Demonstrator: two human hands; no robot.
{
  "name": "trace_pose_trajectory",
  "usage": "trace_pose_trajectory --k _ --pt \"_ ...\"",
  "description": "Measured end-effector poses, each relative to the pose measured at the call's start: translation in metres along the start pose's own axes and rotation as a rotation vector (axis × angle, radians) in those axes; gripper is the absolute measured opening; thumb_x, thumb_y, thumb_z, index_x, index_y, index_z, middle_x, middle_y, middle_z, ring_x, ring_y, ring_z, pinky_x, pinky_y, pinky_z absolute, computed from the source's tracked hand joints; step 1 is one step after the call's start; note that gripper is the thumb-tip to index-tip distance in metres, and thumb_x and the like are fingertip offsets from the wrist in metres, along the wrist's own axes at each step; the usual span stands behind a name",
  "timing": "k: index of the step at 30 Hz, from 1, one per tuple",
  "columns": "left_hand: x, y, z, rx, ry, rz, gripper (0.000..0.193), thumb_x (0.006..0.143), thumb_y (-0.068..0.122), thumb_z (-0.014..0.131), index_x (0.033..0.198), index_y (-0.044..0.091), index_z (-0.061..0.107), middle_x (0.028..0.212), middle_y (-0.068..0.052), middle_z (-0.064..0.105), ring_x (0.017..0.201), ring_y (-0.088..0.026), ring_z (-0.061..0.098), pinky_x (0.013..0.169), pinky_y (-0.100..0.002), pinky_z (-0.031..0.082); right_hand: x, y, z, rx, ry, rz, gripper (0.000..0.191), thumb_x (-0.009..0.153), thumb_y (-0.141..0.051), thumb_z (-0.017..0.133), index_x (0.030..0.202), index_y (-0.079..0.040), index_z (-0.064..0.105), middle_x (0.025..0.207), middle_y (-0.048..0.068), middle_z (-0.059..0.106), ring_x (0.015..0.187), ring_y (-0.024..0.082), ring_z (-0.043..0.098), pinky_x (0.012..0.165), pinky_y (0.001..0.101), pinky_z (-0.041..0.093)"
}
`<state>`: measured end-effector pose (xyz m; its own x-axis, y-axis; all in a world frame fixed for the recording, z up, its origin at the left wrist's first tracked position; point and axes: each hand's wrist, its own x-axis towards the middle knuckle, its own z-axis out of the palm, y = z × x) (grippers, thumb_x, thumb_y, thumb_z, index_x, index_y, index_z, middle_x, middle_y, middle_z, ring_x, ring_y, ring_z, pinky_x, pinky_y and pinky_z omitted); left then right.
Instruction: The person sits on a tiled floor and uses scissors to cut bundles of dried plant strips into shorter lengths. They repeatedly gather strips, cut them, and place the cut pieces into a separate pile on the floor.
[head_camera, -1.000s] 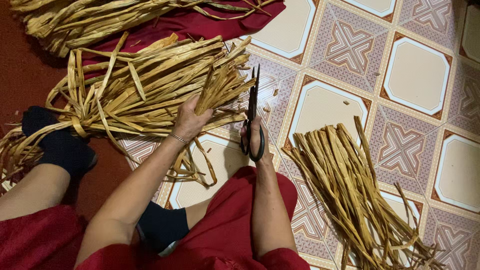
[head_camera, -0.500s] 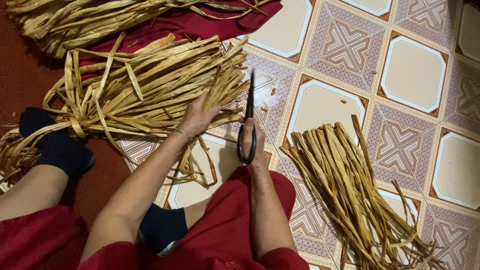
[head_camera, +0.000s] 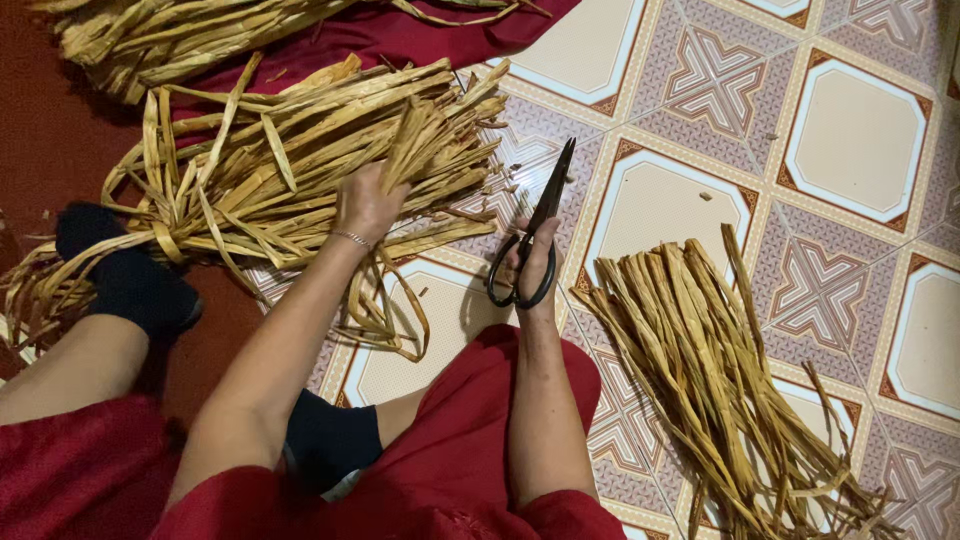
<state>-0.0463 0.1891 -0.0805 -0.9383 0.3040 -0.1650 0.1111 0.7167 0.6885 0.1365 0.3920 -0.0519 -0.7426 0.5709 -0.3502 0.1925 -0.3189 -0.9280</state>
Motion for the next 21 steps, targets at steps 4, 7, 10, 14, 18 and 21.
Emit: trace_pose_trajectory --k 4,7,10,14,18,21 --pt "0.008 0.01 0.011 0.225 0.205 0.332 0.02 0.08 0.021 0.089 0.086 0.011 0.073 0.089 -0.002 0.061 0.094 -0.024 0.054 0.085 -0.041 0.047 -0.001 0.001 -0.001 -0.035 0.006 -0.029 0.094 0.095 -0.078 0.03 0.121 0.008 0.062 0.056 -0.004 0.045 0.043 0.006 0.04 0.038 0.0227 0.031" --pt "0.018 0.023 0.021 0.228 0.185 0.256 0.026 0.073 0.022 0.091 0.093 0.016 0.076 0.096 -0.006 0.057 0.102 -0.025 0.048 0.087 -0.043 0.039 -0.001 0.002 -0.002 -0.036 0.01 -0.005 0.092 0.095 -0.077 0.03 0.122 0.005 0.062 0.055 -0.004 0.045 0.043 0.007 0.04 0.038 0.0233 0.031" --pt "0.025 0.031 0.027 0.193 0.27 0.345 0.035 0.073 0.021 0.09 0.105 0.013 0.075 0.097 -0.007 0.056 0.105 -0.027 0.049 0.09 -0.046 0.037 0.0 0.004 -0.003 -0.097 0.03 -0.001 0.091 0.096 -0.077 0.029 0.121 0.003 0.063 0.056 -0.004 0.046 0.044 0.007 0.04 0.039 0.0234 0.032" --pt "0.037 0.036 0.029 0.182 0.286 0.314 0.029 0.079 0.016 0.084 0.104 0.009 0.072 0.104 -0.009 0.06 0.109 -0.03 0.05 0.092 -0.049 0.037 0.004 0.011 -0.003 -0.046 0.0 -0.003 0.083 0.098 -0.073 0.034 0.119 0.002 0.062 0.058 -0.002 0.046 0.045 0.008 0.04 0.04 0.0246 0.032" --pt "0.044 0.04 0.024 0.293 0.187 0.293 0.028 0.078 0.019 0.081 0.101 0.008 0.07 0.108 -0.012 0.061 0.113 -0.031 0.048 0.1 -0.051 0.034 0.009 0.019 -0.002 -0.012 -0.044 -0.006 0.075 0.098 -0.069 0.039 0.115 0.001 0.059 0.058 -0.001 0.046 0.043 0.009 0.04 0.038 0.0259 0.031" --pt "0.043 0.043 0.021 0.386 0.12 0.264 0.021 0.079 0.018 0.079 0.096 0.009 0.069 0.105 -0.012 0.061 0.109 -0.028 0.053 0.097 -0.049 0.042 0.01 0.021 -0.003 -0.054 -0.023 0.005 0.076 0.1 -0.069 0.038 0.116 0.001 0.063 0.059 -0.001 0.047 0.046 0.008 0.041 0.04 0.0251 0.032"
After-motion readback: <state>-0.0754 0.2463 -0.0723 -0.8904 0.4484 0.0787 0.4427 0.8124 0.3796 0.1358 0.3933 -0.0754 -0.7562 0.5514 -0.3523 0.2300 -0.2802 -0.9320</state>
